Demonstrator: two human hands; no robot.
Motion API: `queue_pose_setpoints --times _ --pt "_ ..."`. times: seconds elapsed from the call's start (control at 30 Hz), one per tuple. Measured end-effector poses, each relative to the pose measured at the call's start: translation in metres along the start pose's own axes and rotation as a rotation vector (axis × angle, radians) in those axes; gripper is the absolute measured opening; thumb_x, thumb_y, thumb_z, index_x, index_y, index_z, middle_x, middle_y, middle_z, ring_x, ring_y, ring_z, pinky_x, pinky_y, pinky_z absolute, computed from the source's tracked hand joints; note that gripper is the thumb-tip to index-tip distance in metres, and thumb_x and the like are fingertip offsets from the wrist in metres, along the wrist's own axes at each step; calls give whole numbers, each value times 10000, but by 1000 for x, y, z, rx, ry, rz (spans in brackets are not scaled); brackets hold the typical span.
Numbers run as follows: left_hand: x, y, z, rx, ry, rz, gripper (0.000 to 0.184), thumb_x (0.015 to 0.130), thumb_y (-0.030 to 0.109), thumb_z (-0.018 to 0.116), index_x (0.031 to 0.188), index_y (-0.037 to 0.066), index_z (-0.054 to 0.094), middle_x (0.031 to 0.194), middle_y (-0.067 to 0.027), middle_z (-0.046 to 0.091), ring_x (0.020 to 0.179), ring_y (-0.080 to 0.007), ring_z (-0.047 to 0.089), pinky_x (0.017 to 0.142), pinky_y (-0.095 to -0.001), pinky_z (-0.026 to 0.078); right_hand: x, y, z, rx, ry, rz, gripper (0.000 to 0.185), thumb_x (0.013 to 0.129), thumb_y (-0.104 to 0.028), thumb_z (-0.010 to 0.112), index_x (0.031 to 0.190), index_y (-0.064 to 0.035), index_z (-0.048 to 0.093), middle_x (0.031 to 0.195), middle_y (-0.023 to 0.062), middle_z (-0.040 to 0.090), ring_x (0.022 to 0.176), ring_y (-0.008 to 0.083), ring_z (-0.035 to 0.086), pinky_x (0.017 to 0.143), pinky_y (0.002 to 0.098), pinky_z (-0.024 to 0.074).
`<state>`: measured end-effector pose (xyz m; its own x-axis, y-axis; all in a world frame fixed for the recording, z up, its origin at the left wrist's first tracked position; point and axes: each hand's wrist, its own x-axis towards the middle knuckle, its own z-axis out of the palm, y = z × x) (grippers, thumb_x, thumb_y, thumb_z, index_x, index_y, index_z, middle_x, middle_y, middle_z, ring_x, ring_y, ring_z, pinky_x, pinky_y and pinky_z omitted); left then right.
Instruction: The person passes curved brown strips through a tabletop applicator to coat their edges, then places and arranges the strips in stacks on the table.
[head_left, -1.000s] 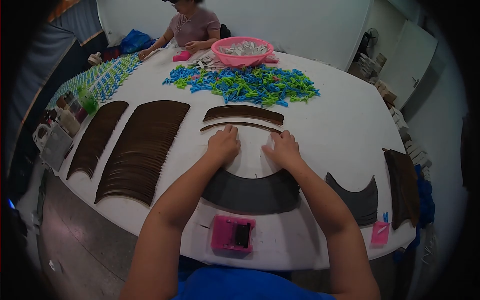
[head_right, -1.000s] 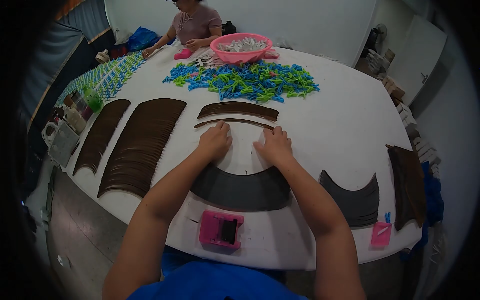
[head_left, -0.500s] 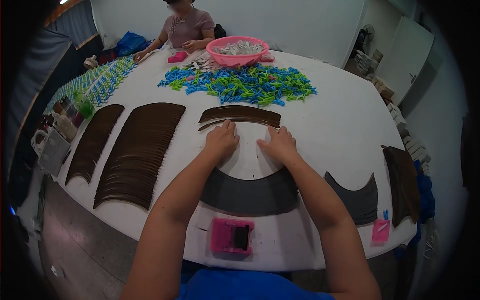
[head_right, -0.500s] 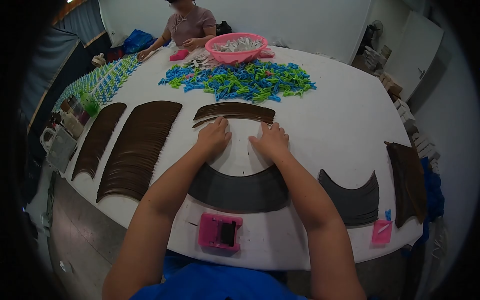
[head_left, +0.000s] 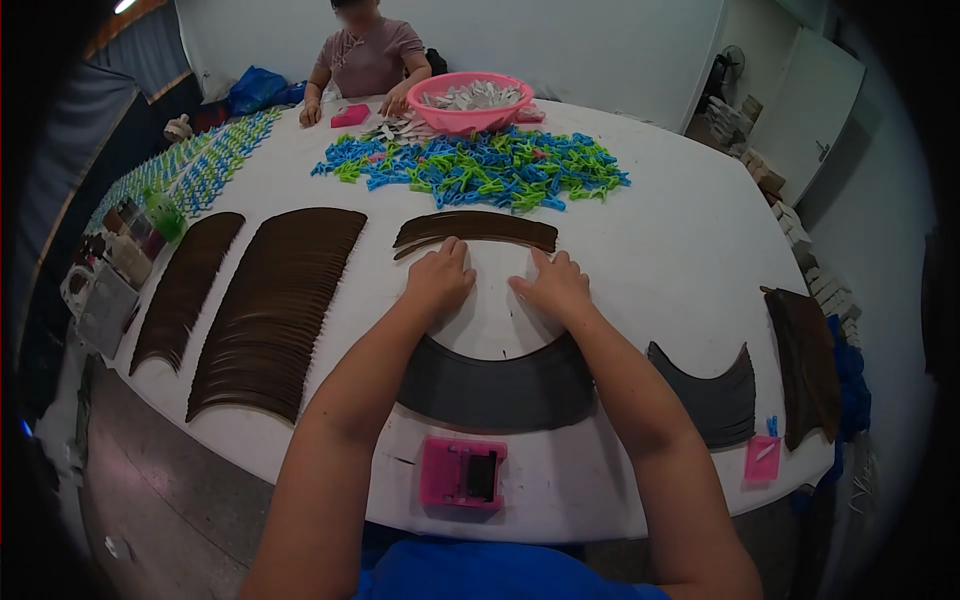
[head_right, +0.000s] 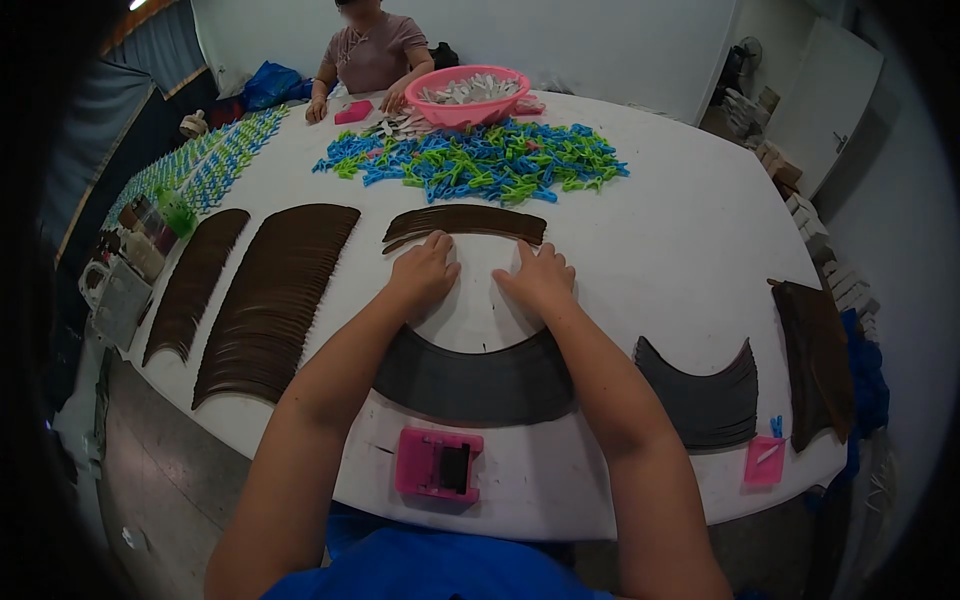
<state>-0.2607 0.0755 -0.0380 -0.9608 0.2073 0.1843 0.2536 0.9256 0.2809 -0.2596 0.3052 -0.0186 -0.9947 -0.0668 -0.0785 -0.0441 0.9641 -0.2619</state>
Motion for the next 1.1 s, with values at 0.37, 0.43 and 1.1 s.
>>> queue_pose_setpoints --times 0.37,0.43,1.1 --pt "1 -7 4 -3 22 20 497 971 365 637 1344 52 537 1427 -135 564 1120 -383 686 926 -509 557 1 -1 -1 -19 -13 8 879 887 -675 655 1610 -223 442 1444 214 531 1348 400 543 1081 566 443" --pt "-1 -6 1 -3 22 14 490 976 369 635 1335 49 540 1426 -139 564 1117 -387 686 924 -509 557 1 -2 -2 -23 -23 17 875 892 -678 649 1610 -224 441 1447 215 527 1347 402 542 1080 566 443" --pt "-21 -20 -10 20 48 -126 505 967 411 646 1259 8 556 1347 -193 558 1079 -403 676 915 -529 554 3 -1 -2 -23 -37 18 890 905 -680 630 1630 -209 415 1468 211 502 1366 400 511 1104 551 412"
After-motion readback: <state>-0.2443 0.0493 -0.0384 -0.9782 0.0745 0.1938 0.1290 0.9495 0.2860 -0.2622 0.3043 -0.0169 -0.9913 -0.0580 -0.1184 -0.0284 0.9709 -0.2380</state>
